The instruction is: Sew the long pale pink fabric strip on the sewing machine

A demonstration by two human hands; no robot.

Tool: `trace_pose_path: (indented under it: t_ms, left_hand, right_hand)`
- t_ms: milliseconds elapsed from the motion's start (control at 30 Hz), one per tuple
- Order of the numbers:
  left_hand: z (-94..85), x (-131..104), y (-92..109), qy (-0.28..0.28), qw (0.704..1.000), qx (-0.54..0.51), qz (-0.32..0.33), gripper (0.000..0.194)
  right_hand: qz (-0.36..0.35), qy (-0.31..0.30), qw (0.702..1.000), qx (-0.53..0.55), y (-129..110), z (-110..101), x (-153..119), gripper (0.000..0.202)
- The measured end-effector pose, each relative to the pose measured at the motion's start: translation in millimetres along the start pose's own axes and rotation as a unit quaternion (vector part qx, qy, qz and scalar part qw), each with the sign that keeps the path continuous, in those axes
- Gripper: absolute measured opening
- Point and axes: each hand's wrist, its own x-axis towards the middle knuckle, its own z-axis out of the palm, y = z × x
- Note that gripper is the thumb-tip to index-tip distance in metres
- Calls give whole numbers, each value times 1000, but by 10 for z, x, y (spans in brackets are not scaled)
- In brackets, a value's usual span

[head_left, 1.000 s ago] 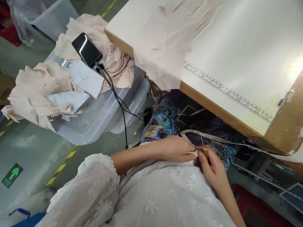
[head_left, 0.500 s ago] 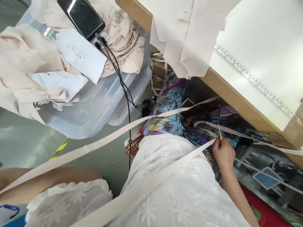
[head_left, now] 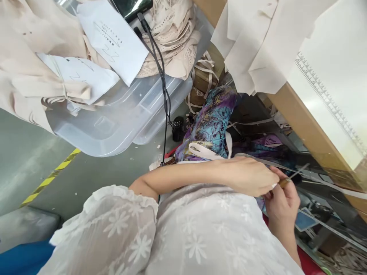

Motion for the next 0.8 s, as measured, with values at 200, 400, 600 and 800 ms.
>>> trace_pose_path:
  t_ms: [200,400,600,800]
  left_hand:
    - [172,269,-156,62,995,-24,-78,28]
    - [113,4,-221,82,993,-44,-77,26]
    - [180,-71,-135,82,993,-9,-80,32]
    - [-4,-1231,-69,70,958,-251,-116,32]
  right_hand:
    - [38,-70,993,83,-118,-49,-43,32]
    - [2,-101,991,86,-204,-24,-32,39]
    - [25,-114,992,41,-237,107,9,23]
    - [81,-17,992,91,144,84,284,35]
